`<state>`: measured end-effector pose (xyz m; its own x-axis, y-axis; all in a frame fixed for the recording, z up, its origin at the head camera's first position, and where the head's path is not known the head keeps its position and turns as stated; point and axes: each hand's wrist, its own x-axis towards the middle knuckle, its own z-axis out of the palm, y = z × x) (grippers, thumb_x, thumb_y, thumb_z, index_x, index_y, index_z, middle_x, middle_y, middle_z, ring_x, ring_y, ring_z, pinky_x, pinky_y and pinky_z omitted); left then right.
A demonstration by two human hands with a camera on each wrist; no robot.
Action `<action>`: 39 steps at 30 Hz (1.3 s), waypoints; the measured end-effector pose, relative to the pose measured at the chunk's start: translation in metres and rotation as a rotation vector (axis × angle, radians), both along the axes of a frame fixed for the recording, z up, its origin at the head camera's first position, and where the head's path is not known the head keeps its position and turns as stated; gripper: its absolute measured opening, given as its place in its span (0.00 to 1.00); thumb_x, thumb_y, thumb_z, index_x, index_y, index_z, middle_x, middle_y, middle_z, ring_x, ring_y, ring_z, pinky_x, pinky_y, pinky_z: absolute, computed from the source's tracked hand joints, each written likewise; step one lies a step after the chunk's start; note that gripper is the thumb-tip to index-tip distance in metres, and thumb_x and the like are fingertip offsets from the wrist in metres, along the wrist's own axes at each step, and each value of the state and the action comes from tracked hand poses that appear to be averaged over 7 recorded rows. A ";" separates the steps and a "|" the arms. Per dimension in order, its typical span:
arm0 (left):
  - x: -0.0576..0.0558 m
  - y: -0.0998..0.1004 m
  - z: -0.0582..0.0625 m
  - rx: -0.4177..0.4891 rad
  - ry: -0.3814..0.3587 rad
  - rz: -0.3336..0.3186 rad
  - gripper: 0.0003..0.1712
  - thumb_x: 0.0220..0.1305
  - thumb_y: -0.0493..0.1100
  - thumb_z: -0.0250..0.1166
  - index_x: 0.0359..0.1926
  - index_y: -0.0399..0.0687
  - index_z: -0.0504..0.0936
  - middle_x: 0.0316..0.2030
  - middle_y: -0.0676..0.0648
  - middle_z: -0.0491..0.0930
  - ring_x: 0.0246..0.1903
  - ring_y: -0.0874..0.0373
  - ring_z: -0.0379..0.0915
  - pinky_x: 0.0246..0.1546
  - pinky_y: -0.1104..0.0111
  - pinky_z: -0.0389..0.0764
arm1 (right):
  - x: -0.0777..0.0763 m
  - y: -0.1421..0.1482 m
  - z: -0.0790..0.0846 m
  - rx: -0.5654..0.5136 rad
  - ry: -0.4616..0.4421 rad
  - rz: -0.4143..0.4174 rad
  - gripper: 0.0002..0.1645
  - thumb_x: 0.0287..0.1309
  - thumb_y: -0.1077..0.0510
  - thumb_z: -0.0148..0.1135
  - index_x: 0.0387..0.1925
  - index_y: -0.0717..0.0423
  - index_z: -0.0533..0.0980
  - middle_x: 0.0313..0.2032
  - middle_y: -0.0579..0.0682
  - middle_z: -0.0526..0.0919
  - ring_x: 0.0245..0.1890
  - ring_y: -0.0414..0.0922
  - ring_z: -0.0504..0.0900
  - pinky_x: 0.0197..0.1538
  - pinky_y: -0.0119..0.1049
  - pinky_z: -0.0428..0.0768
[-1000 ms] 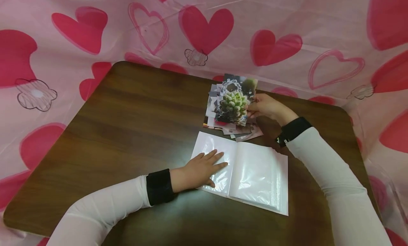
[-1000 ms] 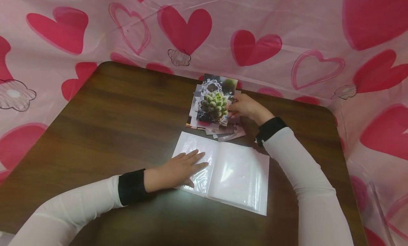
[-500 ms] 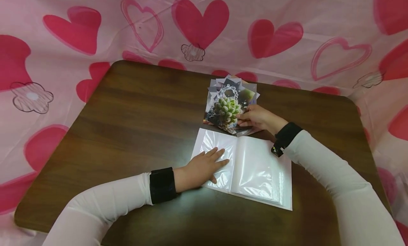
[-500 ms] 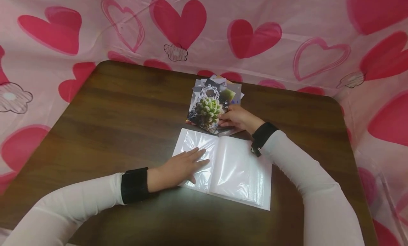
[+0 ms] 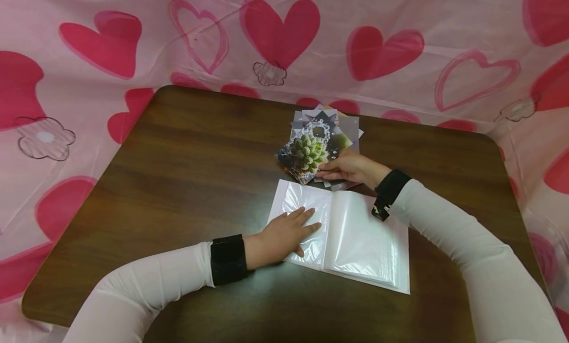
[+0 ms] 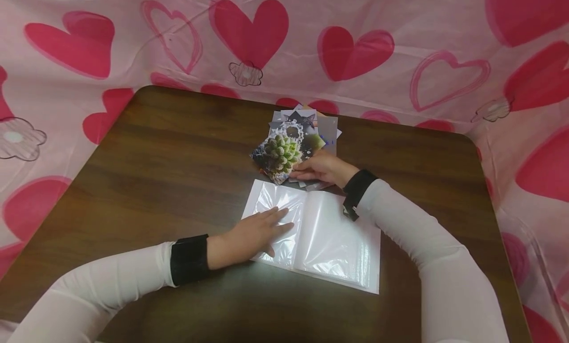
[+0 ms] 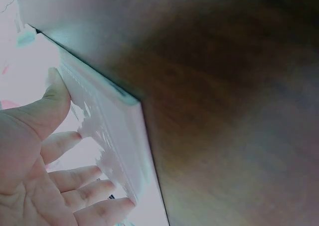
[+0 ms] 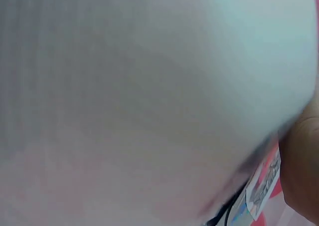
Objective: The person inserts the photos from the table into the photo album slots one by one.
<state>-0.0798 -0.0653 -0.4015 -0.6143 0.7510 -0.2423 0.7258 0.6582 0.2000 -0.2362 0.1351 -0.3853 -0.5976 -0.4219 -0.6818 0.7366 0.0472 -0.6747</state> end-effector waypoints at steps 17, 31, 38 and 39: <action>-0.005 -0.002 0.005 0.026 -0.054 0.004 0.43 0.54 0.56 0.65 0.70 0.53 0.63 0.72 0.40 0.55 0.69 0.45 0.49 0.59 0.48 0.71 | -0.004 0.026 0.005 0.349 0.121 0.381 0.14 0.64 0.71 0.52 0.48 0.80 0.71 0.23 0.52 0.87 0.25 0.40 0.86 0.29 0.28 0.85; 0.007 -0.005 0.010 -0.025 -0.038 -0.131 0.42 0.54 0.57 0.66 0.69 0.55 0.65 0.72 0.44 0.56 0.70 0.48 0.48 0.56 0.46 0.72 | -0.017 0.018 0.011 0.481 0.491 0.329 0.22 0.62 0.56 0.59 0.54 0.62 0.68 0.26 0.51 0.75 0.19 0.39 0.72 0.20 0.29 0.69; 0.021 -0.001 0.014 -0.067 0.070 -0.271 0.32 0.64 0.46 0.61 0.69 0.58 0.66 0.70 0.48 0.61 0.68 0.53 0.54 0.52 0.56 0.78 | -0.023 0.008 0.010 0.604 0.737 0.503 0.28 0.65 0.57 0.55 0.63 0.63 0.68 0.35 0.61 0.80 0.17 0.44 0.74 0.19 0.33 0.70; 0.022 0.000 0.014 -0.067 0.083 -0.282 0.30 0.66 0.44 0.59 0.68 0.58 0.67 0.70 0.48 0.62 0.68 0.53 0.55 0.52 0.57 0.78 | -0.023 0.006 0.011 0.637 0.770 0.537 0.26 0.64 0.56 0.55 0.62 0.63 0.70 0.34 0.62 0.80 0.17 0.45 0.74 0.19 0.33 0.69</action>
